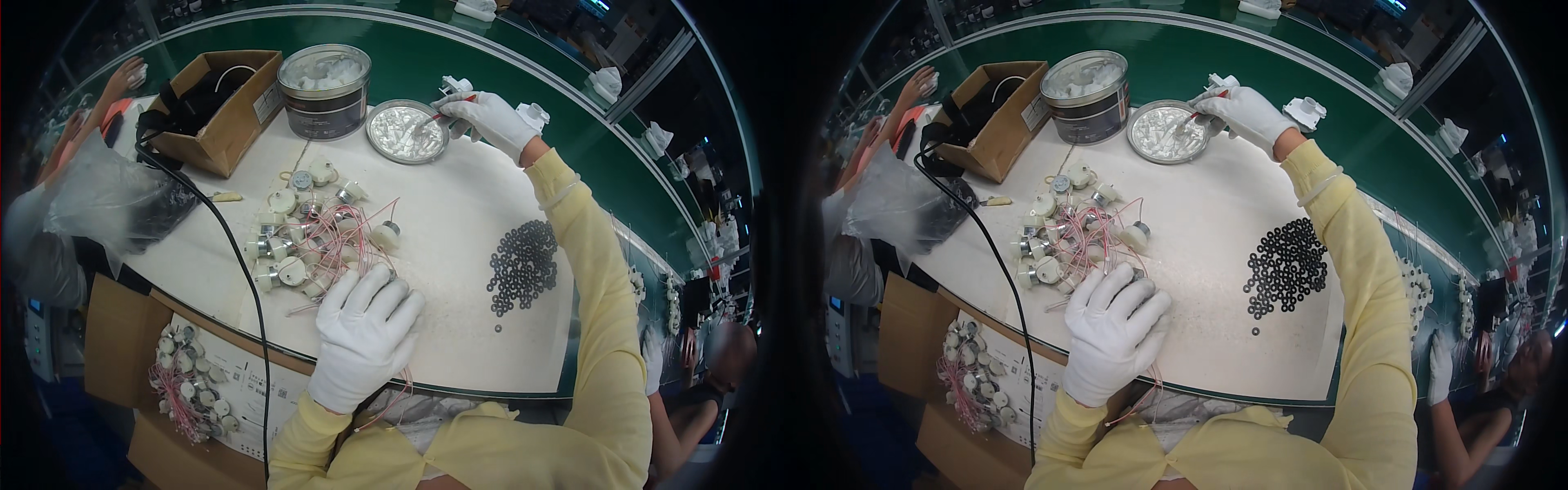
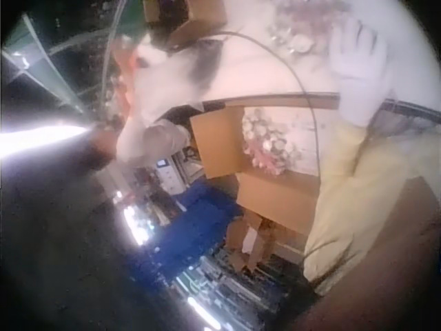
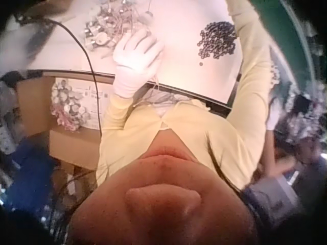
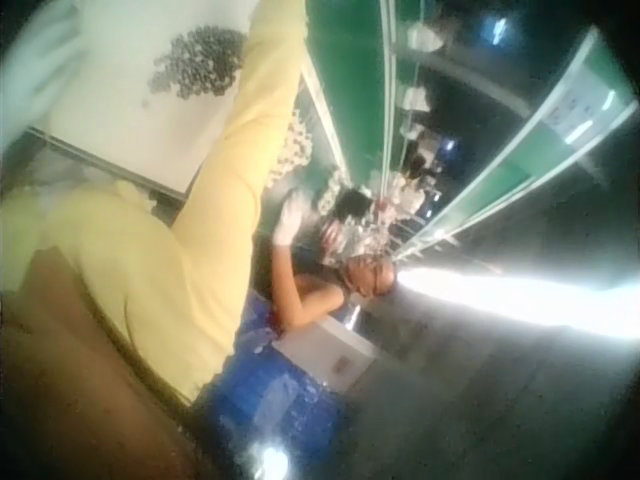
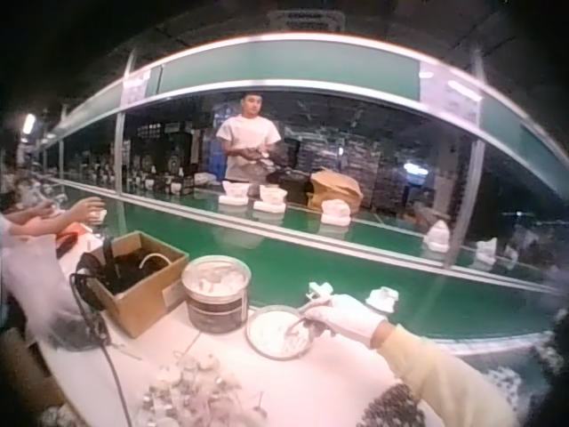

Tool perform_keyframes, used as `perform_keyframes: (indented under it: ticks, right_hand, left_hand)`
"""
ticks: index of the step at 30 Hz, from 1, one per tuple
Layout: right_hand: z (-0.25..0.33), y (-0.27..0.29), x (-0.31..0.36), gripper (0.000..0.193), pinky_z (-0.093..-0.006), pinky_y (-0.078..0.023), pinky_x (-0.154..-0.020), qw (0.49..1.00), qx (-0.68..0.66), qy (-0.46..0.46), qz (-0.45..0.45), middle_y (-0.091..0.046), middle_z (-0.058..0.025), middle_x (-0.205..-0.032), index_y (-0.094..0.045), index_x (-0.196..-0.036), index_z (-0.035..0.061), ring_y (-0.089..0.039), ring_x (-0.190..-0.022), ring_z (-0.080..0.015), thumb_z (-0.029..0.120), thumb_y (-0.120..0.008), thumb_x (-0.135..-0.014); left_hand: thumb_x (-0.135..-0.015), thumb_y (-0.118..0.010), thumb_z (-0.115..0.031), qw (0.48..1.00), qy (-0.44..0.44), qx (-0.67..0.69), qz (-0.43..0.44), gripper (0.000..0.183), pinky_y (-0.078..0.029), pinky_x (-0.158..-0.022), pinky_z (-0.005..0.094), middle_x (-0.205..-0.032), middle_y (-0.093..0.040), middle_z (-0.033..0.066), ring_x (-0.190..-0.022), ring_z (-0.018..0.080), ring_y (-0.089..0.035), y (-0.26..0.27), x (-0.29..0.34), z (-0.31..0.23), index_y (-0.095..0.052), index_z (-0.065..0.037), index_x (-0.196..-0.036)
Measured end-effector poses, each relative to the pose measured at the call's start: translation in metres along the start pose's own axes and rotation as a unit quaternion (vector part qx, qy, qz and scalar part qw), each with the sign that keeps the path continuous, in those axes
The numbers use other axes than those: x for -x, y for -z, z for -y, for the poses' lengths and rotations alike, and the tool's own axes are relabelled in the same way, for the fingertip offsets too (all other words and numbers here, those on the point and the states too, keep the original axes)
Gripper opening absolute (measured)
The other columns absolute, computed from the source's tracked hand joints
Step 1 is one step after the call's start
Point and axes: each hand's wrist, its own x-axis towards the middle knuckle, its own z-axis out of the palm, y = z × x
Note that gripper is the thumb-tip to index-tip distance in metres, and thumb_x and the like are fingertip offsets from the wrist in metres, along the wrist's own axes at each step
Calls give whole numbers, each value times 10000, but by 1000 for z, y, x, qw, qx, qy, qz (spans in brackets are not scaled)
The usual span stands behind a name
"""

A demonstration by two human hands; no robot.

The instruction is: The person assembles small white electronic components by hand, picking up metal washers and placing them onto the devices. They use a red-handled tool to apply a substance from a metal tin onto the components. The person handles the components one at a time, moving them between piles on the green workbench.

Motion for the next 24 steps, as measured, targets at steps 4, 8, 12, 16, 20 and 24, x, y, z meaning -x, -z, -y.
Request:
perform_keyframes:
  ticks: [4, 8, 12, 16, 20, 24]
  right_hand:
    - [0, -3, 2, 354, -262, -516, -662, 999, 41, 6, 1, -756, -4, -991, -764, -1168, 86, -696, -801, -88, 328, -541, -1036]
    - [-3, -3, 3, 370, -270, -521, -673, 998, 57, 15, 8, -756, -2, -951, -768, -1154, 82, -690, -797, -99, 357, -546, -1045]
    - [-5, -3, 3, 381, -267, -522, -682, 996, 80, 24, 8, -754, -3, -910, -770, -1130, 70, -687, -783, -103, 370, -550, -1049]
    - [-3, -3, 6, 397, -263, -518, -676, 996, 84, 27, 9, -753, -7, -899, -766, -1109, 51, -684, -768, -99, 370, -537, -1055]
    - [7, 0, 12, 354, -260, -509, -671, 995, 100, 23, 20, -753, -10, -905, -767, -1098, 48, -684, -768, -96, 322, -552, -1036]
    - [17, 7, 14, 323, -253, -510, -689, 996, 83, 14, 17, -763, -25, -924, -771, -1083, 44, -698, -803, -96, 282, -570, -995]
  left_hand:
    - [-796, -793, -221, 1000, 1, -1, 3, 260, -399, -1079, 473, -1102, -666, 11, -1192, 266, -573, 0, 1, 1, -728, -162, -1040]
    - [-793, -794, -222, 1000, 2, -5, 3, 271, -394, -1082, 479, -1110, -669, 10, -1199, 266, -570, 0, 1, 0, -731, -163, -1050]
    - [-793, -795, -224, 1000, 2, -6, -2, 272, -394, -1080, 479, -1111, -669, 10, -1199, 266, -570, -1, 1, 0, -730, -163, -1050]
    - [-792, -796, -226, 1000, -1, -5, 3, 271, -396, -1077, 477, -1108, -664, 10, -1191, 266, -574, -2, 1, 1, -724, -162, -1046]
    - [-791, -796, -224, 1000, -5, -2, -1, 270, -401, -1069, 473, -1092, -659, 9, -1178, 267, -578, -1, 0, 0, -717, -161, -1041]
    - [-790, -798, -217, 1000, -3, -2, 1, 268, -404, -1061, 470, -1081, -655, 8, -1165, 266, -582, 0, 0, 1, -713, -162, -1038]
